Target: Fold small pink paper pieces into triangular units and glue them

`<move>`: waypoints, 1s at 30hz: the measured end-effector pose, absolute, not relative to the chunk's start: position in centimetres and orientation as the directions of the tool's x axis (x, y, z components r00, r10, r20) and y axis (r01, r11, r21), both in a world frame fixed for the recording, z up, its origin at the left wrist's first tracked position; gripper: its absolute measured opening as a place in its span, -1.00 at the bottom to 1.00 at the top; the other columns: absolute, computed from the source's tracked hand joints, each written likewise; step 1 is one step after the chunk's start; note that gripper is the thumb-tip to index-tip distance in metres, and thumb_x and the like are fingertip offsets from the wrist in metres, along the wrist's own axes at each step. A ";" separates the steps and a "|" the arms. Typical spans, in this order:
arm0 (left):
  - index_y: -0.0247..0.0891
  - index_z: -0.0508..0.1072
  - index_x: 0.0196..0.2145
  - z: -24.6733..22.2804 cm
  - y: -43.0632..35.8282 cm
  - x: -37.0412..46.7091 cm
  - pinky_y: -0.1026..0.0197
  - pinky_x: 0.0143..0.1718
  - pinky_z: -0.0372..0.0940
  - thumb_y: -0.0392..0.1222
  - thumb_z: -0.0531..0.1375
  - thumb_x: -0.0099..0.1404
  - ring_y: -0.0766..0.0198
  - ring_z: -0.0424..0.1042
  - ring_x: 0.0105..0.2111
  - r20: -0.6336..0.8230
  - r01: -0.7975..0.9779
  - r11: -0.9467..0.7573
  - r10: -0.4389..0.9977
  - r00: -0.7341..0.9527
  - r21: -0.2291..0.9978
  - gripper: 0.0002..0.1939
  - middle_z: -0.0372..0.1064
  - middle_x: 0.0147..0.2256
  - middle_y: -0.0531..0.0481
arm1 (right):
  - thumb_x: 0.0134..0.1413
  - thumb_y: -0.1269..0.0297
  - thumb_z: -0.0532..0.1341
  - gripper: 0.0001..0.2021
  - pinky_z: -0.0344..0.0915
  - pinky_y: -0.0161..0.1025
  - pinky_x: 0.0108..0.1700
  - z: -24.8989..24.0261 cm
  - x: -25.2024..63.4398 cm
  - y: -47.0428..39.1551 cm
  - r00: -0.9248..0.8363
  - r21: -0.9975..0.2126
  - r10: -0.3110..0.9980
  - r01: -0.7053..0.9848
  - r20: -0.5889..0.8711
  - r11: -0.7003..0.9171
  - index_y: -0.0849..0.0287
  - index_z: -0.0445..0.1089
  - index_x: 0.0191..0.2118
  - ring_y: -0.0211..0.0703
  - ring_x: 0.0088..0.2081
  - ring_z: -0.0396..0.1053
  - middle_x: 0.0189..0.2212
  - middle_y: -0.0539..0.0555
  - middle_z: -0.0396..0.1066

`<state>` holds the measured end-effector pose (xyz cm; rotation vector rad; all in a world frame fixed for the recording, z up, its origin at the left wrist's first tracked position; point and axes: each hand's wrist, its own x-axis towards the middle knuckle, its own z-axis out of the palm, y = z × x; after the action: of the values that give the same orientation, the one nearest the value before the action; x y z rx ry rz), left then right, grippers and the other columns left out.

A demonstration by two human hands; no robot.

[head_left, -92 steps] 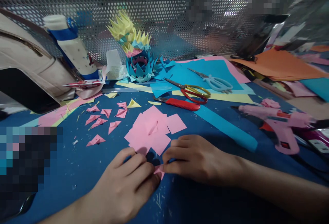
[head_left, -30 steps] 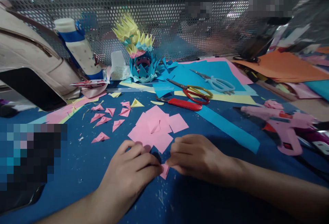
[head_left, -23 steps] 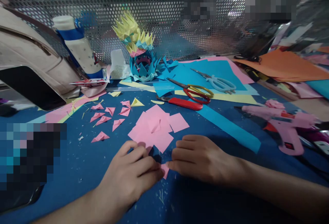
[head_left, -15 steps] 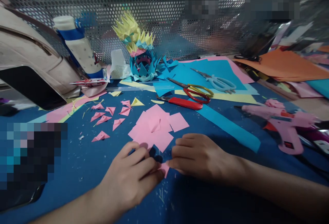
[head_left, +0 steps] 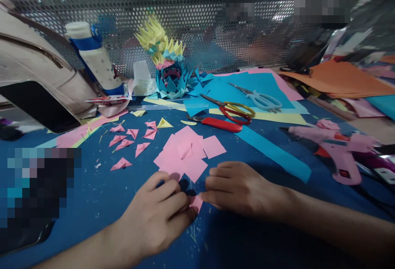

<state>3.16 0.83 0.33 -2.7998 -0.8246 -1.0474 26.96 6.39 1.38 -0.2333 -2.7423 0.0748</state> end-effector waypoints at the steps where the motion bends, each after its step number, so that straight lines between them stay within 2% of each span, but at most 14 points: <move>1: -0.24 0.56 -0.30 0.3 0.8 3.1 0.11 -0.20 0.18 -0.35 0.17 0.50 0.27 0.33 -0.40 0.620 0.491 -0.859 0.467 0.631 0.147 -0.78 0.49 -0.44 0.08 | 0.47 0.45 -0.03 -0.75 0.10 -0.15 -0.33 1.4 27.0 6.4 -0.913 -0.080 0.169 0.149 0.371 0.986 0.19 0.39 -0.16 -0.19 -0.37 0.24 -0.39 -0.01 0.37; 11: -0.24 0.59 -0.29 0.2 1.1 2.7 0.08 -0.12 0.17 -0.35 0.17 0.51 0.25 0.32 -0.38 0.588 0.465 -0.868 0.470 0.658 0.174 -0.77 0.53 -0.40 0.09 | 0.46 0.48 -0.01 -0.74 0.08 -0.15 -0.36 1.7 26.9 6.5 -0.913 -0.062 0.154 0.141 0.377 0.988 0.20 0.40 -0.18 -0.20 -0.40 0.25 -0.42 -0.01 0.37; 19: -0.21 0.59 -0.28 0.5 1.3 2.8 0.10 -0.15 0.14 -0.32 0.13 0.55 0.26 0.34 -0.39 0.578 0.455 -0.868 0.480 0.660 0.202 -0.72 0.53 -0.40 0.10 | 0.48 0.47 -0.05 -0.70 0.09 -0.16 -0.35 1.7 26.8 6.5 -0.913 -0.058 0.138 0.126 0.383 0.990 0.21 0.42 -0.18 -0.19 -0.39 0.24 -0.40 0.00 0.38; 22: -0.23 0.59 -0.28 0.7 1.0 2.8 0.09 -0.12 0.16 -0.33 0.12 0.54 0.26 0.33 -0.41 0.572 0.480 -0.866 0.465 0.676 0.137 -0.72 0.54 -0.39 0.10 | 0.48 0.43 -0.04 -0.69 0.06 -0.14 -0.34 1.9 27.0 6.6 -0.929 -0.094 0.153 0.129 0.338 0.987 0.20 0.44 -0.18 -0.17 -0.38 0.24 -0.40 0.01 0.39; 24: -0.27 0.59 -0.23 0.9 0.3 2.9 0.07 -0.06 0.18 -0.35 0.06 0.56 0.24 0.37 -0.36 0.560 0.489 -0.871 0.430 0.709 0.049 -0.70 0.58 -0.31 0.05 | 0.49 0.34 -0.02 -0.70 0.06 -0.13 -0.32 2.3 27.3 6.8 -0.947 -0.131 0.172 0.140 0.271 0.981 0.17 0.46 -0.16 -0.15 -0.38 0.23 -0.42 0.00 0.39; 27: -0.32 0.59 -0.16 0.9 -1.3 3.0 0.08 0.06 0.16 -0.41 -0.12 0.58 0.19 0.43 -0.13 0.485 0.491 -0.864 0.385 0.785 -0.109 -0.54 0.60 -0.14 -0.02 | 0.48 0.25 0.02 -0.71 0.05 -0.14 -0.32 2.9 27.8 7.1 -0.968 -0.163 0.172 0.142 0.183 0.976 0.14 0.48 -0.17 -0.15 -0.40 0.22 -0.47 -0.02 0.38; 30: -0.34 0.59 -0.14 0.6 -2.8 3.4 0.11 0.05 0.19 -0.46 -0.13 0.53 0.18 0.43 -0.14 0.438 0.535 -0.825 0.419 0.795 -0.183 -0.53 0.60 -0.18 -0.01 | 0.44 0.29 0.04 -0.70 0.10 -0.15 -0.28 3.3 28.1 7.4 -0.980 -0.166 0.142 0.118 0.138 0.979 0.15 0.47 -0.28 -0.16 -0.39 0.24 -0.49 -0.01 0.40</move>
<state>3.37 -2.75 0.57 -2.6865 -0.7323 -0.5549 28.09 7.40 3.31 -0.1967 -2.9765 0.2356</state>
